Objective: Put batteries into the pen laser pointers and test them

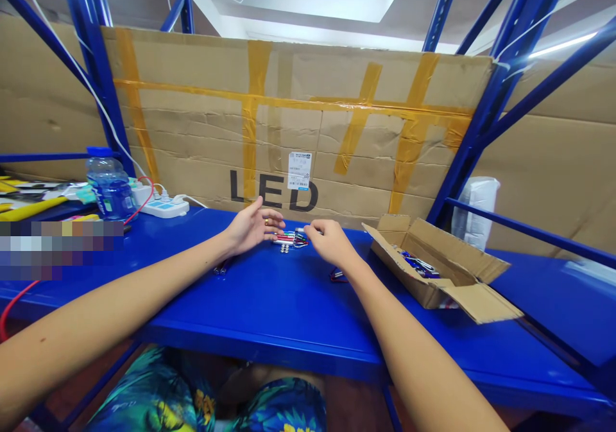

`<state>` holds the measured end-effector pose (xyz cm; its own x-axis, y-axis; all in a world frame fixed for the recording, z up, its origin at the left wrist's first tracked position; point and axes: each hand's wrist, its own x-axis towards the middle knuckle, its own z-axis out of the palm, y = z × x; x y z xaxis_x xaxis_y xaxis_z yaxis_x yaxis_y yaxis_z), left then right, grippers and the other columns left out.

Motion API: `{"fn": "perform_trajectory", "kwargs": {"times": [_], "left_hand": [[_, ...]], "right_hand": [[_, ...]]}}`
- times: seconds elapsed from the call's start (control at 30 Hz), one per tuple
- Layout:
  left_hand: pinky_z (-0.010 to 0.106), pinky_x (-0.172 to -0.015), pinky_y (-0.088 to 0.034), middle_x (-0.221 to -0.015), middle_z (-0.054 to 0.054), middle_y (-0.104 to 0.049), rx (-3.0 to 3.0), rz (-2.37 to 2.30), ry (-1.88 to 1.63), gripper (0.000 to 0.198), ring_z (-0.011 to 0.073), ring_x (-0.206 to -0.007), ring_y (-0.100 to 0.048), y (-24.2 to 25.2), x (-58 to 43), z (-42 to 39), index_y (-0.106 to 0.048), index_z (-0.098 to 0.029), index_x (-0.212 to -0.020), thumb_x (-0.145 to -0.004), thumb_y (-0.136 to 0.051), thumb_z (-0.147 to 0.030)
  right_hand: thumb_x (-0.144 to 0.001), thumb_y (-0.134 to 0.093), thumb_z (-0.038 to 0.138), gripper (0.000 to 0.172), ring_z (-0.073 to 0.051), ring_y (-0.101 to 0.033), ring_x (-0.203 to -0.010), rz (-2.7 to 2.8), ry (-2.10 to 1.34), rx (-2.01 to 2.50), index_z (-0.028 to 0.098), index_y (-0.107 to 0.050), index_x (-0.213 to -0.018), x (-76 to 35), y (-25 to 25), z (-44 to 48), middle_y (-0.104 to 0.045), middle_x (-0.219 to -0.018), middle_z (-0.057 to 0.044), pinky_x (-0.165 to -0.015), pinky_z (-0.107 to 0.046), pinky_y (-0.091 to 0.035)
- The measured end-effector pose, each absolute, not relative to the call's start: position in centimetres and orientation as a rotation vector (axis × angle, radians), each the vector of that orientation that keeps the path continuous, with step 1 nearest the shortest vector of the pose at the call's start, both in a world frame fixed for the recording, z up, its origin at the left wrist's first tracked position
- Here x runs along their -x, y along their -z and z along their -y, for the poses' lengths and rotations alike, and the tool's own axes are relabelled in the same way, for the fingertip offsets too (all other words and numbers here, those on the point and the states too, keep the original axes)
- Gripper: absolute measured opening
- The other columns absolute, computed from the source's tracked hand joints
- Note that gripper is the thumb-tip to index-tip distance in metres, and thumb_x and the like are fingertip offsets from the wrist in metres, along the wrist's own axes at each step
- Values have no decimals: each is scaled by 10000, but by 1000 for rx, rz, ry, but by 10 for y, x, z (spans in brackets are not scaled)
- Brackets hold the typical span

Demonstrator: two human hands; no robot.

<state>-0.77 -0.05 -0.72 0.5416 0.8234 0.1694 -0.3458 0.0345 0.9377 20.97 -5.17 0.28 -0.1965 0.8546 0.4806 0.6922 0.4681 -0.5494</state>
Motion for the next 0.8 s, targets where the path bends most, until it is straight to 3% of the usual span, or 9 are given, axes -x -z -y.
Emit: {"fn": "perform_trajectory", "kwargs": {"times": [0.53, 0.7, 0.8], "left_hand": [[324, -666, -486, -845, 120, -665, -1282, -496, -977, 616, 207, -746, -634, 8, 6, 2, -640, -121, -847, -828, -454, -707], [295, -641, -463, -799, 51, -645, -1686, -624, -1056, 354, 151, -675, -593, 12, -4, 10, -624, -145, -864, -728, -733, -452], [302, -672, -467, -789, 37, -653, -1910, -621, -1044, 263, 147, -690, -584, 14, -9, 17, -635, -156, -879, -728, -739, -345]], "right_hand": [[-859, -433, 463, 398, -119, -325, -562, 1983, -321, 1248, 183, -466, -577, -209, -1, 52, -351, -547, 35, -548, -281, -237], [-915, -390, 470, 402, -124, -363, -618, 2102, -397, 1132, 183, -458, -641, -206, 5, 51, -412, -615, 28, -584, -264, -275], [-921, -394, 458, 397, -123, -385, -634, 2140, -437, 1103, 181, -455, -642, -204, 8, 49, -436, -634, 24, -597, -256, -293]]}}
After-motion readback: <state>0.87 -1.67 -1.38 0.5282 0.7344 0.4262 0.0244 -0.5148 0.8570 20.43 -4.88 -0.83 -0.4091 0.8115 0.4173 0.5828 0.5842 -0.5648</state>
